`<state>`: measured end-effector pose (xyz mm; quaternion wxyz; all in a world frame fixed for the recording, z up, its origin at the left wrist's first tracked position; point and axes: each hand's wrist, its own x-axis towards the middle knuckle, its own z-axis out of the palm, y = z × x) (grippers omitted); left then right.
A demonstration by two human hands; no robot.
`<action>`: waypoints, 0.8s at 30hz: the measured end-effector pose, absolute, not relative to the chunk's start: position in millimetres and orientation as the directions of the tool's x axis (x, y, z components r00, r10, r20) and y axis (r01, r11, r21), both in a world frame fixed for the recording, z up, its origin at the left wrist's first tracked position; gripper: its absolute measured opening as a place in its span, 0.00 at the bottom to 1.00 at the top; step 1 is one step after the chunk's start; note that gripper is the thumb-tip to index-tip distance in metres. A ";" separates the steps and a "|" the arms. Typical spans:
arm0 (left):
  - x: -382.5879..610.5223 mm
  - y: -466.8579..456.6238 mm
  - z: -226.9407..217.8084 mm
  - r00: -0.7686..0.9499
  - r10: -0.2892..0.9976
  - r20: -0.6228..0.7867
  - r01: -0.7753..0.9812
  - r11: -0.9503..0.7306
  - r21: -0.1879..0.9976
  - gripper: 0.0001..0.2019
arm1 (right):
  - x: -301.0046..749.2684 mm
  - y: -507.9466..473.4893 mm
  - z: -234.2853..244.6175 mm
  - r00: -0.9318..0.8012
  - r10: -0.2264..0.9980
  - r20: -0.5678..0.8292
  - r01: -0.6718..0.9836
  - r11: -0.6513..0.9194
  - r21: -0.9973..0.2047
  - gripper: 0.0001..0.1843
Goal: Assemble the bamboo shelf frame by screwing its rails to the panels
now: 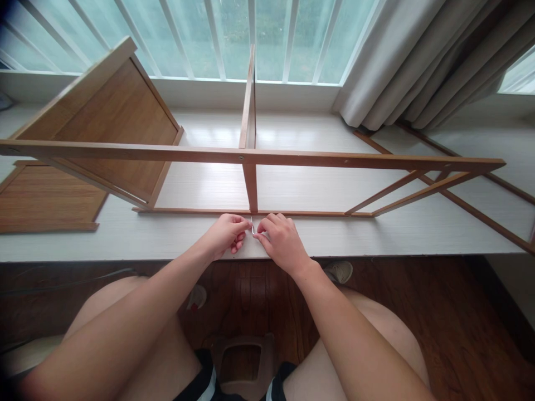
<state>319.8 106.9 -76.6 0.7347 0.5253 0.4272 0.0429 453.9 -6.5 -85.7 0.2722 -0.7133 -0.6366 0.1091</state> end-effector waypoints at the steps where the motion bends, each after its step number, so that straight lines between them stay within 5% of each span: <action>1: 319.9 106.8 -76.6 0.631 0.513 -0.582 0.385 0.443 0.809 0.09 | 453.5 -6.6 -85.9 0.167 0.967 0.194 0.852 -0.042 -0.523 0.07; 14: 315.5 107.9 -83.0 0.662 0.554 -0.504 0.452 0.241 0.859 0.08 | 441.8 -5.1 -88.6 0.194 0.962 0.191 0.890 -0.090 -0.447 0.09; 24: 313.9 107.8 -79.1 0.708 0.520 -0.478 0.450 0.190 0.872 0.10 | 432.3 -2.6 -91.3 0.336 0.925 0.178 0.812 -0.188 -0.552 0.06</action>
